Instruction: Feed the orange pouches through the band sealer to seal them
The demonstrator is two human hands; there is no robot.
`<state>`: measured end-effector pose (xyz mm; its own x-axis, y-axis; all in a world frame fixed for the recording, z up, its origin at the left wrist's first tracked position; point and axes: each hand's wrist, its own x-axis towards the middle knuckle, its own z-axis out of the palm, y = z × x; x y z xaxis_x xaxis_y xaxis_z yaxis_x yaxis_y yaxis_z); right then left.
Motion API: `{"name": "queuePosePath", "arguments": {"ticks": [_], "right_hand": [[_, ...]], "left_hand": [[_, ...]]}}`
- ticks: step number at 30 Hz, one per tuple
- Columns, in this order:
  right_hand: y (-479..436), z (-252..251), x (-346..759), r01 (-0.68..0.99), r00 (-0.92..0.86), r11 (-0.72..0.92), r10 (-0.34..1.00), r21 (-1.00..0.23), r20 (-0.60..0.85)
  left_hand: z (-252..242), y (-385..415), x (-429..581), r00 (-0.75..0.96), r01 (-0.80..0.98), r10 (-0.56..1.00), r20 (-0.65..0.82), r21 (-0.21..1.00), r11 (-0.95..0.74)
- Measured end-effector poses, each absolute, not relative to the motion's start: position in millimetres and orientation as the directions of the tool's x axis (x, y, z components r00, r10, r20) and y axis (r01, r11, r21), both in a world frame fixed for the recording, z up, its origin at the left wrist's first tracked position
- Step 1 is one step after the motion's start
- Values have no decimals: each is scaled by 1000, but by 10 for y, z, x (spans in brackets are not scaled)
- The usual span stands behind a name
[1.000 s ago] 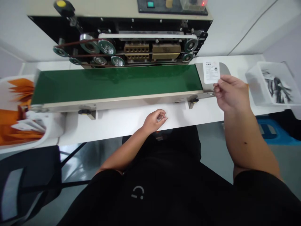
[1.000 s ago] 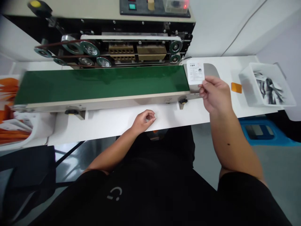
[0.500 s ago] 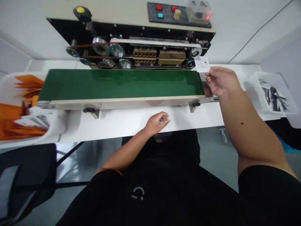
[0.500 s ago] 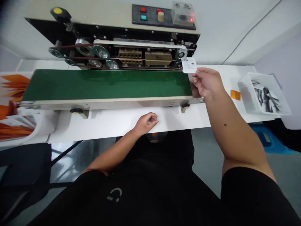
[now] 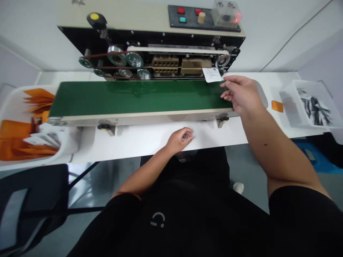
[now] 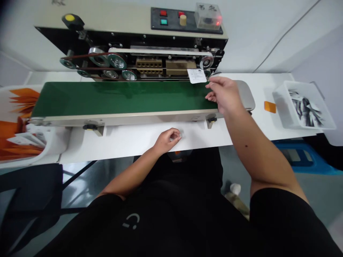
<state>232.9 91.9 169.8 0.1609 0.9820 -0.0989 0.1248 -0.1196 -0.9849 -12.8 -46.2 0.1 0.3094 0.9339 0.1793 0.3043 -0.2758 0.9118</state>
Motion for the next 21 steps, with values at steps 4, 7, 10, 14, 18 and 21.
{"name": "queuePosePath", "arguments": {"ticks": [4, 7, 10, 14, 18, 21], "right_hand": [[484, 1430, 2265, 206, 124, 44, 990, -977, 70], [70, 1236, 2204, 268, 28, 47, 998, -962, 57], [-317, 1136, 2202, 320, -45, 46, 998, -946, 33], [-690, 1188, 2327, 412, -169, 103, 985, -906, 35], [-899, 1344, 2529, 485, -219, 114, 976, -867, 6], [-968, 1469, 2731, 527, -175, 129, 984, -840, 41]], "left_hand": [[1, -457, -126, 307, 302, 934, 184, 911, -279], [25, -456, -129, 312, 310, 934, 173, 911, -272], [45, -451, -137, 317, 329, 936, 154, 908, -261], [39, -437, -147, 315, 346, 940, 135, 905, -246], [27, -423, -138, 302, 360, 944, 132, 901, -242], [25, -416, -125, 295, 352, 946, 134, 906, -238]]}}
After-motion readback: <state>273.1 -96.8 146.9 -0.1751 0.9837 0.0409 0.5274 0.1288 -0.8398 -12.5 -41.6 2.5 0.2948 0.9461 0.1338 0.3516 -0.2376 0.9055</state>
